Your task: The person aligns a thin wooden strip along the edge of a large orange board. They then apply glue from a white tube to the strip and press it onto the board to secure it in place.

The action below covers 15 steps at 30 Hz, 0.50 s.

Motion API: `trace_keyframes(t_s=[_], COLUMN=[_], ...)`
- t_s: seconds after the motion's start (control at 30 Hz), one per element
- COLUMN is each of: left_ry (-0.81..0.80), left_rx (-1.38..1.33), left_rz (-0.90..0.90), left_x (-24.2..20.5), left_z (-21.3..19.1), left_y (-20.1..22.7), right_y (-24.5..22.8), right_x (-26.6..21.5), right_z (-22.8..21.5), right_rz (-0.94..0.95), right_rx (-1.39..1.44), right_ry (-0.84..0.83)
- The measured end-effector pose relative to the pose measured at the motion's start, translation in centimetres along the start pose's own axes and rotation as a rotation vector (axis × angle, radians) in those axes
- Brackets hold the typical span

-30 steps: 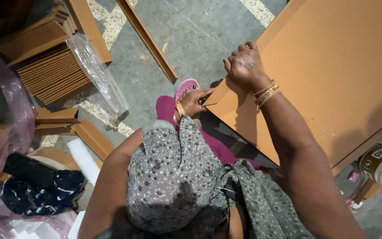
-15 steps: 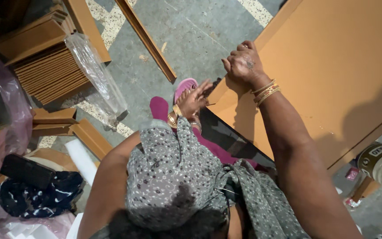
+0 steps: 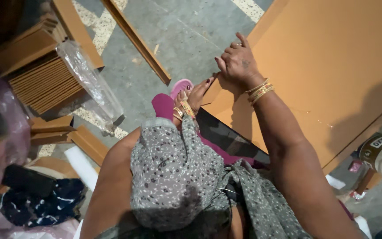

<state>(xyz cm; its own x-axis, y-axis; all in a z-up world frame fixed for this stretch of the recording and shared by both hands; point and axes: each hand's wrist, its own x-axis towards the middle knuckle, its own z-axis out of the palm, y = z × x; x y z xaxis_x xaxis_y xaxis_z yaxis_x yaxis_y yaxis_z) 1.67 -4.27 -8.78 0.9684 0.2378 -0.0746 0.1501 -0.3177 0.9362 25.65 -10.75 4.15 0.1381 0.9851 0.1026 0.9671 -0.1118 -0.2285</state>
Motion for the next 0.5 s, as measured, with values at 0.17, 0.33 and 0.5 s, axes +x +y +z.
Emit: trace_keyframes(t_s=[0.17, 0.33, 0.5], left_ry=[-0.049, -0.059, -0.043], left_rx=[0.109, 0.219, 0.315], left_rz=[-0.032, 0.039, 0.147], left_x=[0.2, 1.0, 1.5], left_z=[1.8, 4.0, 3.8], left_y=[-3.3, -6.6, -5.7], right_y=[0.2, 0.2, 0.4], right_x=[0.0, -0.1, -0.1], right_z=[0.4, 0.8, 1.2], right_rz=[0.044, 0.045, 0.040], right_rx=[0.031, 0.005, 0.027], right_ry=[0.009, 0.028, 0.040])
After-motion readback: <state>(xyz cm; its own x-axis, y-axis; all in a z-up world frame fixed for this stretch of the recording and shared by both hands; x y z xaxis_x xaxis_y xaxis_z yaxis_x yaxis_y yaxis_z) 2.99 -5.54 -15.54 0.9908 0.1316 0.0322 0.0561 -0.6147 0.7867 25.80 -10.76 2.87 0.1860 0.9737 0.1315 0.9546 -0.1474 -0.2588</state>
